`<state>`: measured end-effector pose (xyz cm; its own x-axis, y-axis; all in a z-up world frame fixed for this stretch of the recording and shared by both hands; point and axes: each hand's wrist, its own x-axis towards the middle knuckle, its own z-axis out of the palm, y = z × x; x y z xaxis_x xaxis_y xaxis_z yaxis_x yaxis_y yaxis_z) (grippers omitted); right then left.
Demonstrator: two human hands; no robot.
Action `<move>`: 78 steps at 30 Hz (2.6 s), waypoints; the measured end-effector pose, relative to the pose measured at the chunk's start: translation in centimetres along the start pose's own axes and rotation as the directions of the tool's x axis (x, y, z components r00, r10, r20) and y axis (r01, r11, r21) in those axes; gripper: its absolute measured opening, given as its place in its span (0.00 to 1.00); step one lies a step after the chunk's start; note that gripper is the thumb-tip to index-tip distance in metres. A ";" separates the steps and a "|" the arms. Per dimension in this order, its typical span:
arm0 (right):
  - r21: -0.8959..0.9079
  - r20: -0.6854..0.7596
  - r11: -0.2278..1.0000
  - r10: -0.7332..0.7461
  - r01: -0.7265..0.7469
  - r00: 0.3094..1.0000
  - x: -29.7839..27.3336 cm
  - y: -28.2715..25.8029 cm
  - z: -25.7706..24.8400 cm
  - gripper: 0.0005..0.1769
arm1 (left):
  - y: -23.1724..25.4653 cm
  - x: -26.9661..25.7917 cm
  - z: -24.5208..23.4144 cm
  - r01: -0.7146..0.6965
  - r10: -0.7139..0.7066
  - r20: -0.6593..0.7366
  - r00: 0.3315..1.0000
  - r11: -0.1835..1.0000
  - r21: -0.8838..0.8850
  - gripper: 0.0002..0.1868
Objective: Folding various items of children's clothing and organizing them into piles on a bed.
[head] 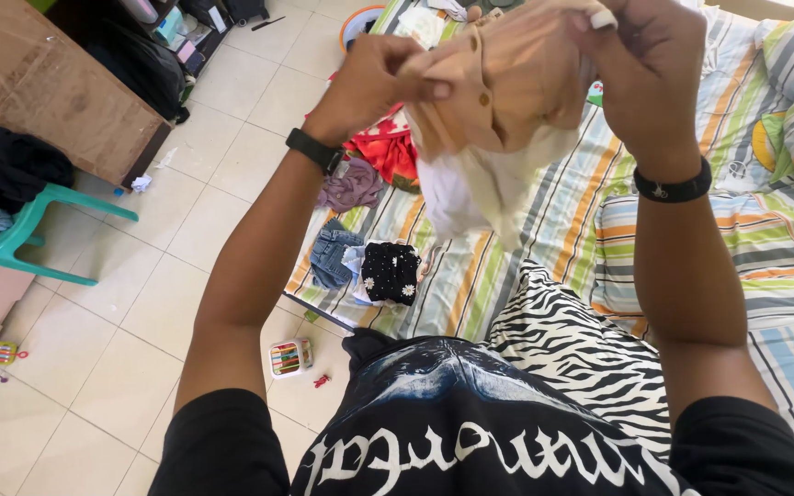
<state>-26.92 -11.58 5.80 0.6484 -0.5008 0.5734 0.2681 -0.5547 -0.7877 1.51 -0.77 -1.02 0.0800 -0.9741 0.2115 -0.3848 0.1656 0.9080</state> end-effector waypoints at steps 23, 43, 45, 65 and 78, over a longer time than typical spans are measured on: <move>0.009 -0.140 0.869 0.492 -0.496 0.859 -8.5 15.6 14.5 0.10 | -15.1 7.5 -3.1 -0.210 0.167 -0.384 0.908 0.975 -0.072 0.06; 0.450 -0.271 -0.053 0.943 -0.891 -0.193 -42.9 53.0 12.6 0.15 | -52.1 -5.1 24.5 -0.032 -0.099 0.198 0.975 0.822 0.569 0.27; 0.484 -0.272 -0.050 0.940 -0.874 -0.204 -42.6 53.1 12.9 0.16 | -52.5 -5.7 22.4 0.034 -0.189 0.200 0.961 0.801 0.597 0.32; 0.318 -0.426 0.762 0.647 -0.565 0.633 -7.4 49.0 -2.4 0.10 | -40.8 14.8 4.9 -0.280 0.238 0.157 0.959 0.683 0.674 0.16; 0.299 -0.534 0.854 0.519 -0.425 0.668 -18.5 44.9 -5.7 0.09 | -37.8 4.3 14.8 -0.192 0.375 -0.048 0.926 0.575 0.795 0.24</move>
<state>-30.95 -31.02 -38.87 0.1914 -0.9770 0.0945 0.1669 -0.0624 -0.9840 2.80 -13.47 -39.77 -0.0262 -0.8321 0.5540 -0.9680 0.1595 0.1938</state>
